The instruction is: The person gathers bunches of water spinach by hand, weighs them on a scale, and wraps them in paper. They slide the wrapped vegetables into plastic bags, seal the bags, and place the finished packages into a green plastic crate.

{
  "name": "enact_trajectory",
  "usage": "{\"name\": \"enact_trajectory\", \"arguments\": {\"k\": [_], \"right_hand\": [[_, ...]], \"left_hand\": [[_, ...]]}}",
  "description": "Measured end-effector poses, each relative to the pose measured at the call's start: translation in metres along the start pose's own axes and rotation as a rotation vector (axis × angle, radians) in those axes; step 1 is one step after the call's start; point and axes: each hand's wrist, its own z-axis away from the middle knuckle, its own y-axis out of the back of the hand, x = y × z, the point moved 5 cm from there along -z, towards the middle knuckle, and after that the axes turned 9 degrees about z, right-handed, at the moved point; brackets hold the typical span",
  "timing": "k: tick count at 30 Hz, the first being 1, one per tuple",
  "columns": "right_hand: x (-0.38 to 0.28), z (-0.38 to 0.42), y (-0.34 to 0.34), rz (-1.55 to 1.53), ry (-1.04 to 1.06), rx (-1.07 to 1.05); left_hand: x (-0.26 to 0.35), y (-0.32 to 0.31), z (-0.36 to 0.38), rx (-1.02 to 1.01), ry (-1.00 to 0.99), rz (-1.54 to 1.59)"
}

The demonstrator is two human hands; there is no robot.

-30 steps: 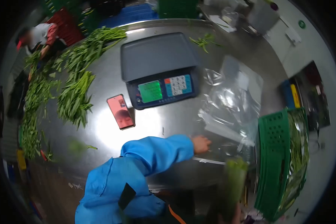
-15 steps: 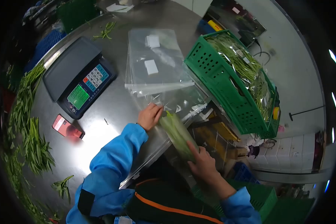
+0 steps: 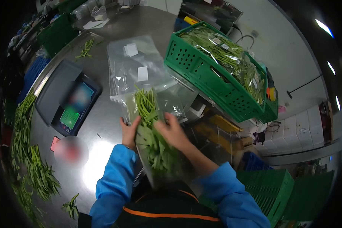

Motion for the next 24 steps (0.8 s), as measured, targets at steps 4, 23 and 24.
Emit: {"name": "enact_trajectory", "arguments": {"k": [4, 23, 24], "right_hand": [[0.023, -0.007, 0.035, -0.209, -0.301, 0.062], [0.030, -0.020, 0.010, 0.317, -0.075, -0.013], [0.027, -0.010, 0.013, 0.319, -0.082, -0.022]], "left_hand": [[0.011, 0.026, 0.017, -0.141, 0.353, 0.128], [0.071, 0.063, 0.081, -0.058, -0.486, -0.531], [0.076, 0.063, 0.089, -0.083, -0.598, -0.582]]}}
